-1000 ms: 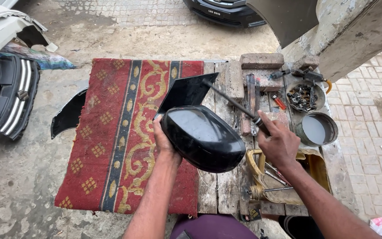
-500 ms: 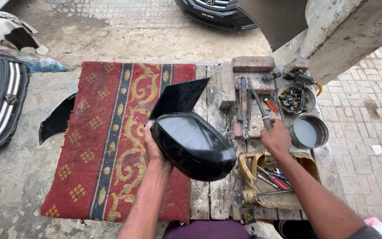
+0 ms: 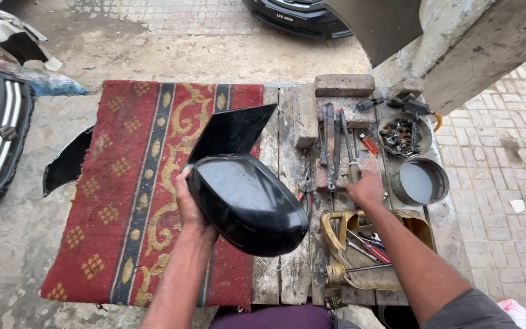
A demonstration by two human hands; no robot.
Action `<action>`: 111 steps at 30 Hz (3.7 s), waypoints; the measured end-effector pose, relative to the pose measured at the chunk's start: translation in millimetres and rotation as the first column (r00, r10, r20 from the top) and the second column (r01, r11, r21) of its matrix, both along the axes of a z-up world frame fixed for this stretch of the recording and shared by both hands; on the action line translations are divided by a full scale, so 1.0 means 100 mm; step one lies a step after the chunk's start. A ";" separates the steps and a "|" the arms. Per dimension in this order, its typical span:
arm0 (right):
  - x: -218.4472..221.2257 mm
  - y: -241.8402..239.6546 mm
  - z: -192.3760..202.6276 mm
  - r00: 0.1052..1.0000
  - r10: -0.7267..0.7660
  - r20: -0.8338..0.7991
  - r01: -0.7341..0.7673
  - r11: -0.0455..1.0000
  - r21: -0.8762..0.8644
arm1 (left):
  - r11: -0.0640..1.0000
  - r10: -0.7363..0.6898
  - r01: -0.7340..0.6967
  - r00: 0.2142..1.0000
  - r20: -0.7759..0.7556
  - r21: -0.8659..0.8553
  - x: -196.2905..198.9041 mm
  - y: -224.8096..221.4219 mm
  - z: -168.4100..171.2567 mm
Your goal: Inspecting and repairing a car side mirror assembly using a screwdriver at a workbench.
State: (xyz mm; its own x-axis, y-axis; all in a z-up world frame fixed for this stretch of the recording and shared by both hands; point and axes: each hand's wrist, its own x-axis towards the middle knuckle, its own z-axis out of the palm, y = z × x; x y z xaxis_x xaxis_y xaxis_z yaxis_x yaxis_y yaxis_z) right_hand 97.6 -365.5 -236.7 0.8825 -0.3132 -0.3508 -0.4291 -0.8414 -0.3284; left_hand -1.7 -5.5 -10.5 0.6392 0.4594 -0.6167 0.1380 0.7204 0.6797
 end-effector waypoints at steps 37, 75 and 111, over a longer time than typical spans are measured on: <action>-0.98 1.20 2.79 0.974 -0.081 0.211 -0.140 0.518 0.844 | 0.937 -0.093 0.120 0.991 0.096 -0.329 -0.29 0.33 -0.03; -1.49 1.34 2.81 0.852 0.008 0.523 -0.464 0.476 0.747 | 0.899 0.050 0.103 0.942 0.333 -0.426 -0.58 0.07 0.28; 0.10 -0.21 0.14 0.992 0.022 -0.121 -0.005 0.990 0.139 | 0.931 0.057 -0.033 0.997 0.056 -0.362 -0.37 -0.20 0.62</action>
State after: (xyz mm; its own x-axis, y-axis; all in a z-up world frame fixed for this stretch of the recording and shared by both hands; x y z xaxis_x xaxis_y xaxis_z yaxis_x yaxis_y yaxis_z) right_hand 107.5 -386.0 -222.4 0.8340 -0.2431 -0.4953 -0.4625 -0.7975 -0.3874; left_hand -38.7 -25.7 51.3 0.6669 0.2428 -0.7045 0.0644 0.9231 0.3791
